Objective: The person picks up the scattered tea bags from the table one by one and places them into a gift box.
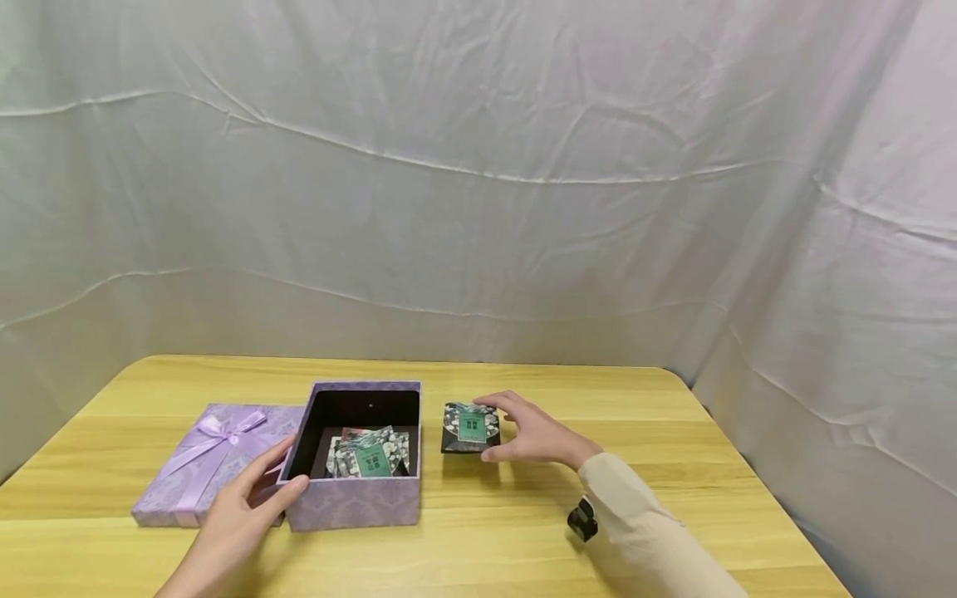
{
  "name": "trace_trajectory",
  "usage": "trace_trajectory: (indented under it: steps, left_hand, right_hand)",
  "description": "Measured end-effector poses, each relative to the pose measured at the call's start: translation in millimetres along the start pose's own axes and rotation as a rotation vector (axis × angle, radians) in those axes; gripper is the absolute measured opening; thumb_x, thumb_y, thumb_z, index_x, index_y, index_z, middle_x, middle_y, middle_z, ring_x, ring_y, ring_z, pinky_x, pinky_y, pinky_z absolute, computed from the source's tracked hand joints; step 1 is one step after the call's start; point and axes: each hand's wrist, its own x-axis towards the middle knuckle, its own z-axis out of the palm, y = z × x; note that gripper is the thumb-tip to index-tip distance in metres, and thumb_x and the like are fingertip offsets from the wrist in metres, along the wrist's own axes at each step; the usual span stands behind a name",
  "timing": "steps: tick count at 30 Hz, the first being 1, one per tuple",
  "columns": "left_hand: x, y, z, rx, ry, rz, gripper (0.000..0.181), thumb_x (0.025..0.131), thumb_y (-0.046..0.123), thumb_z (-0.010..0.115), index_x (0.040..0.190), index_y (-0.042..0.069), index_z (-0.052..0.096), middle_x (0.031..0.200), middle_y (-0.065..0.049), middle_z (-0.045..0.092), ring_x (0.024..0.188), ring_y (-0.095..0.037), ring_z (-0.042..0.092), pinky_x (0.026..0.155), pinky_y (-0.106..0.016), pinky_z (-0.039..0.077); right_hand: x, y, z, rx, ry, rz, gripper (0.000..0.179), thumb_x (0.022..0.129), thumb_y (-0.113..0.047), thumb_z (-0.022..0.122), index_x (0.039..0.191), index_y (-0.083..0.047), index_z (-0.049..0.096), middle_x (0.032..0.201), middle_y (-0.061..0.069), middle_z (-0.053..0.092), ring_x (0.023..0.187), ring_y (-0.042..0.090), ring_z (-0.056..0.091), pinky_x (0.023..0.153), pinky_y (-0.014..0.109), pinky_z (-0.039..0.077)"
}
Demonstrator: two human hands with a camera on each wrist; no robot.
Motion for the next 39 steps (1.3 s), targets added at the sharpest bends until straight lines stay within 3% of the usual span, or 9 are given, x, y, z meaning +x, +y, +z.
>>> trace_trajectory:
  steps: [4,11,17,19,25,30,39]
  left_hand:
    - [0.2,-0.8,0.1,0.001,0.001,0.008,0.061,0.097,0.027,0.062,0.150,0.009,0.037,0.138,-0.030,0.046,0.096,0.011,0.050,0.077,-0.022,0.049]
    - [0.0,0.0,0.3,0.010,0.001,0.000,0.061,0.097,0.027,0.062,0.150,0.009,0.036,0.137,-0.030,0.046,0.108,-0.021,0.057,0.075,-0.023,0.050]
    - [-0.1,-0.4,-0.4,0.021,0.006,0.011,0.061,0.096,0.027,0.062,0.149,0.009,0.037,0.136,-0.030,0.047,0.098,0.005,0.053,0.076,-0.021,0.049]
    - [-0.3,-0.3,-0.4,0.021,0.007,0.011,0.061,0.097,0.027,0.062,0.149,0.009,0.037,0.136,-0.030,0.047,0.100,0.000,0.056,0.076,-0.021,0.049]
    - [0.0,0.6,0.8,0.015,0.007,0.021,0.061,0.097,0.026,0.061,0.149,0.009,0.036,0.137,-0.030,0.047,0.114,-0.034,0.055,0.078,-0.020,0.047]
    - [0.5,1.4,1.0,0.017,0.009,0.039,0.060,0.097,0.025,0.061,0.149,0.009,0.037,0.137,-0.030,0.046,0.115,-0.036,0.054,0.080,-0.019,0.045]
    - [-0.3,2.8,0.3,0.011,0.012,0.033,0.060,0.097,0.026,0.061,0.149,0.009,0.037,0.137,-0.030,0.047,0.114,-0.034,0.055,0.081,-0.020,0.047]
  right_hand:
    - [-2.0,-10,-6,-0.012,0.009,-0.016,0.080,0.076,-0.031,0.080,0.145,-0.017,0.043,0.147,0.008,0.039,0.133,0.031,0.036,0.102,0.062,0.030]
    - [-1.4,-27,-13,-0.017,-0.004,-0.078,0.081,0.076,-0.028,0.080,0.146,-0.015,0.041,0.145,0.006,0.041,0.131,0.025,0.040,0.104,0.050,0.034]
    - [1.1,-41,-15,-0.033,-0.024,-0.114,0.080,0.078,-0.032,0.079,0.146,-0.016,0.041,0.147,0.004,0.039,0.132,0.023,0.038,0.104,0.048,0.034]
    - [3.1,-45,-15,-0.039,-0.030,-0.121,0.079,0.078,-0.034,0.078,0.146,-0.017,0.041,0.147,0.004,0.039,0.132,0.022,0.038,0.104,0.048,0.034]
    - [11.0,-56,-17,-0.087,-0.054,-0.150,0.077,0.079,-0.039,0.075,0.146,-0.017,0.042,0.147,0.003,0.039,0.131,0.021,0.039,0.103,0.049,0.035]
    - [20.4,-68,-17,-0.135,-0.078,-0.171,0.077,0.080,-0.045,0.072,0.147,-0.020,0.041,0.148,0.004,0.037,0.133,0.021,0.037,0.103,0.050,0.035]
    - [38.7,-88,-6,-0.114,-0.070,-0.200,0.076,0.082,-0.046,0.072,0.148,-0.023,0.040,0.148,0.000,0.036,0.133,0.019,0.037,0.103,0.049,0.035]
